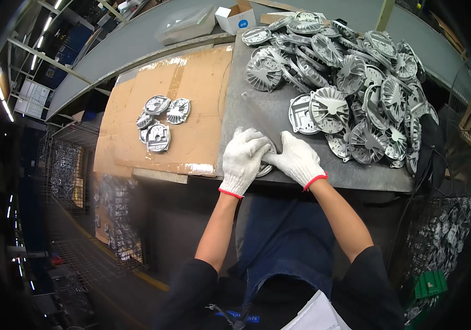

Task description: The person files metal parts with a hand file and places them onto a cardboard sheet.

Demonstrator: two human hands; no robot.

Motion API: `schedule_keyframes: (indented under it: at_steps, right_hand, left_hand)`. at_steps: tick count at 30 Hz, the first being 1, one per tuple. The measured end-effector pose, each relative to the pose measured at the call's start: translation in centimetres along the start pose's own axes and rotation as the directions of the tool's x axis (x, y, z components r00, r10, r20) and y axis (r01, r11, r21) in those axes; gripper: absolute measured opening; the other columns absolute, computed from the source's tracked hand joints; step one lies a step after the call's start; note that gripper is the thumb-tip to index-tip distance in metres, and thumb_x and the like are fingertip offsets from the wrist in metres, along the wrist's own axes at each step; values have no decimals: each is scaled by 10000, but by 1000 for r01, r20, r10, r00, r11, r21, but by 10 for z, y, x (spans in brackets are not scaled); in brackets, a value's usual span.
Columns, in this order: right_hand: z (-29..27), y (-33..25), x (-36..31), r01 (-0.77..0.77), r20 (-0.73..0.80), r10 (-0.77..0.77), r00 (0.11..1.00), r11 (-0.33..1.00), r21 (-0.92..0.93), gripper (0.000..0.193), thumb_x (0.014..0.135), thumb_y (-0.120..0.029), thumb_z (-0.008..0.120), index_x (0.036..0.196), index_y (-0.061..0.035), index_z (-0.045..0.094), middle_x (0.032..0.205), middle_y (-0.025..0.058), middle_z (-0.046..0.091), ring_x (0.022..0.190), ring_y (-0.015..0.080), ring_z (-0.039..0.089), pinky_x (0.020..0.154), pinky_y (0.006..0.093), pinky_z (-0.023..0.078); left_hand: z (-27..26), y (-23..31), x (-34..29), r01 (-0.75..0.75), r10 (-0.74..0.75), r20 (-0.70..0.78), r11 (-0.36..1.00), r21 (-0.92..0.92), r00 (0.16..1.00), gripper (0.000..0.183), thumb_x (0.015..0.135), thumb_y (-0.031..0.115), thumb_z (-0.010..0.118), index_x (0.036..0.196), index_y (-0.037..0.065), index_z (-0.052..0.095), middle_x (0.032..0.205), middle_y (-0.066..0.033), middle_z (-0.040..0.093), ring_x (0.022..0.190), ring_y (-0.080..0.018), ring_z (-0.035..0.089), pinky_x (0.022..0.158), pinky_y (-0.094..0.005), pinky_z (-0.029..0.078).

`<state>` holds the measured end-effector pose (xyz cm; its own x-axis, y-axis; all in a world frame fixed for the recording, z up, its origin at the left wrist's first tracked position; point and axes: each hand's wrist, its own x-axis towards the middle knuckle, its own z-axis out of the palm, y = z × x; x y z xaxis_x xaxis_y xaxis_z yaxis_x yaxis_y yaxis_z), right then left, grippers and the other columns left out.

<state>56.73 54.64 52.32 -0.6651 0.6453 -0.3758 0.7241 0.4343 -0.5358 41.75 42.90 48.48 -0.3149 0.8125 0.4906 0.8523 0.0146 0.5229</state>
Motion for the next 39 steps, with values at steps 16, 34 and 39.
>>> schedule_keyframes:
  at_steps: [16, 34, 39]
  right_hand:
    - [6, -5, -4, -8, -55, 18, 998, 984, 179, 723, 937, -663, 779, 1223, -13, 648, 1091, 292, 795, 1099, 478, 782, 962, 571, 599]
    - [13, -2, -5, -32, -34, 39, 999, 980, 195, 611, 1018, -618, 710, 1193, -34, 690, 1137, 265, 797, 1128, 466, 770, 971, 567, 594]
    - [18, 4, -2, 13, -62, 1, 998, 972, 234, 620, 1020, -633, 712, 1190, -37, 687, 1135, 258, 797, 1117, 470, 770, 973, 561, 595]
  left_hand:
    - [-2, 4, -1, 130, -139, -23, 963, -237, 990, 92, 927, 38, 853, 1014, 30, 880, 1059, -98, 840, 1125, -268, 792, 1207, -446, 524]
    - [6, 17, 0, 159, -178, -150, 979, -131, 972, 115, 908, 16, 878, 1023, 11, 875, 1059, -135, 827, 1054, -273, 790, 1103, -430, 580]
    - [2, 23, 6, 289, -311, -76, 932, -217, 947, 111, 908, 11, 879, 1019, 5, 865, 1081, -148, 821, 1062, -269, 789, 1014, -417, 617]
